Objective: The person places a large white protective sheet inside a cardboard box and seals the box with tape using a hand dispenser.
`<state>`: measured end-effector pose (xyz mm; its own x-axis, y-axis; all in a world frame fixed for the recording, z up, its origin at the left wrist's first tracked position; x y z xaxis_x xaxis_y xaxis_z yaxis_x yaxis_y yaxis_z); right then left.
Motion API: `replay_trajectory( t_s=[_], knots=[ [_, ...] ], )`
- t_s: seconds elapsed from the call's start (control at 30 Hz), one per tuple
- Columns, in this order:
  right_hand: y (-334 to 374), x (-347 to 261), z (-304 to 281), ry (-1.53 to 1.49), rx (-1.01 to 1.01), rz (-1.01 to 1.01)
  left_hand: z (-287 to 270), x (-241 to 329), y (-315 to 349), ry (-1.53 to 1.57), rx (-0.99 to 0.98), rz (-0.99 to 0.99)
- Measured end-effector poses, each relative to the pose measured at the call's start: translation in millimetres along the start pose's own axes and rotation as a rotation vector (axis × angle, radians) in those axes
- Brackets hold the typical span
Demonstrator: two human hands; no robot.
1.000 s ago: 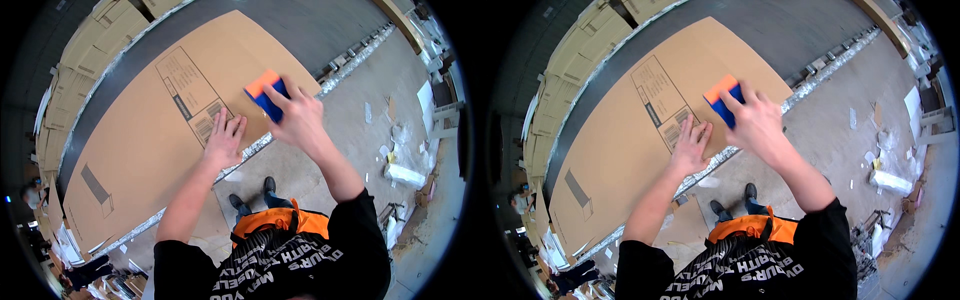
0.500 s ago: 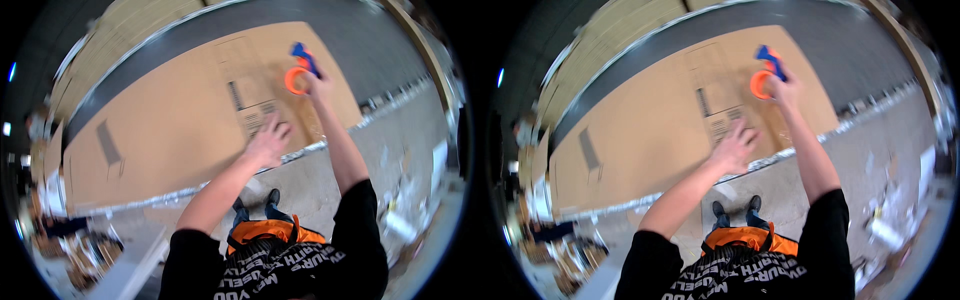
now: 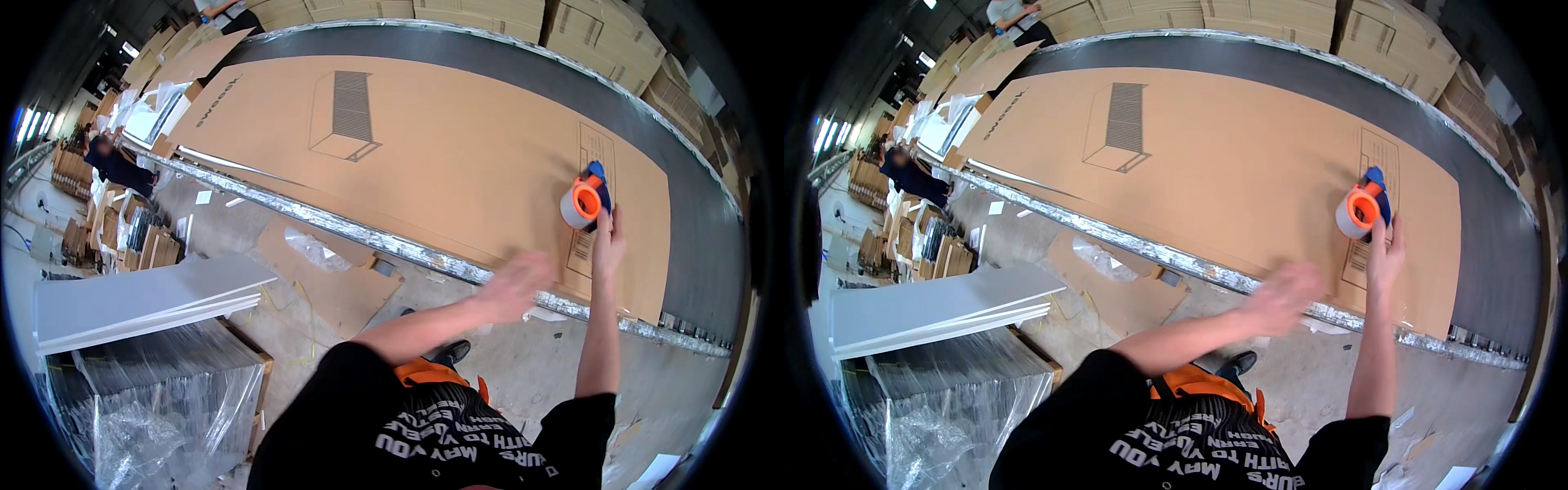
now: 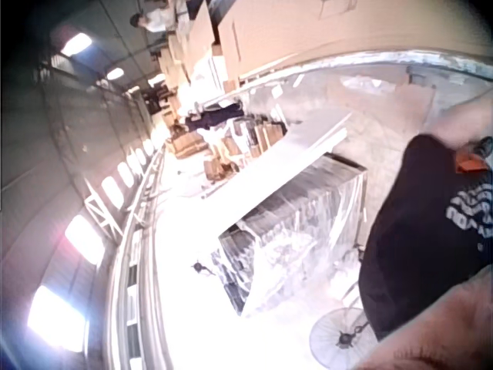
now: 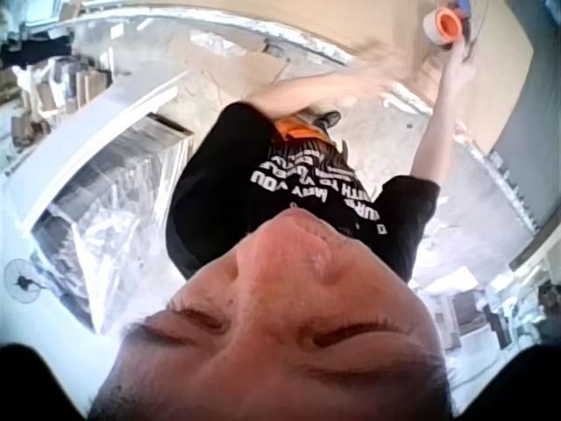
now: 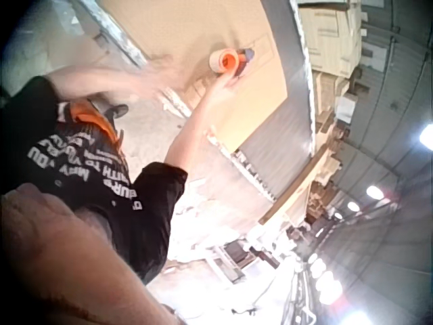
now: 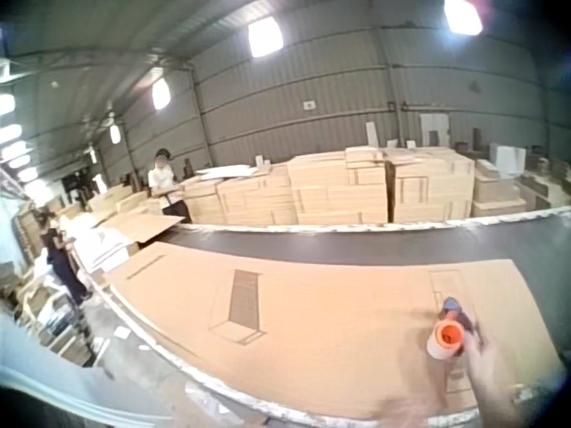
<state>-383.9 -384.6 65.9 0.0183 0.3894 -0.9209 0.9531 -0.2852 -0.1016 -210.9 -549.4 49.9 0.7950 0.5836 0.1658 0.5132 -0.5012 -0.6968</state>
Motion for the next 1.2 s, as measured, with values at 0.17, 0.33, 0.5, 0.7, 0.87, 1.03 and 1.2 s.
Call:
replay_trajectory(
  t_s=[0.17, 0.33, 0.5, 0.7, 0.87, 1.03, 1.2],
  knots=[
    [111, -12, 4, 0.405, -0.035, -0.304, -205, -102, 201, -0.673, 0.121, -0.786],
    [180, -60, 67, 0.541, -0.176, -0.505, -240, -156, 234, -0.554, -0.056, -0.639],
    [217, -112, 140, 0.587, -0.378, -0.706, -229, -178, 246, -0.648, 0.0, -0.568],
    [245, -103, 269, 1.112, -0.531, -1.022, -235, -186, 251, -0.639, 0.069, -0.461],
    [251, -85, 280, 1.287, -0.551, -1.137, -229, -163, 235, -0.548, -0.076, -0.523],
    [246, -57, 275, 1.165, -1.033, -0.723, -224, -148, 129, -0.18, -0.374, -0.123],
    [238, -86, 263, 1.053, -0.456, -0.978, -133, -179, 110, -0.092, -0.857, 0.022]
  ],
)
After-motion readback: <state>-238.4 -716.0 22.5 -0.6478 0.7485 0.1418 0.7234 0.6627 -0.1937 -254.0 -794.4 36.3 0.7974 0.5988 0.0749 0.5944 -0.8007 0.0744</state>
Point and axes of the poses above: each hand's wrist, its own y-axis away from the middle knuckle, its own z-axis out of the palm, x = y × z, the point moved 9 cm from there along -y, towards the middle knuckle, and after that the axes turned 13 degrees about z, right-handed, at the moved point
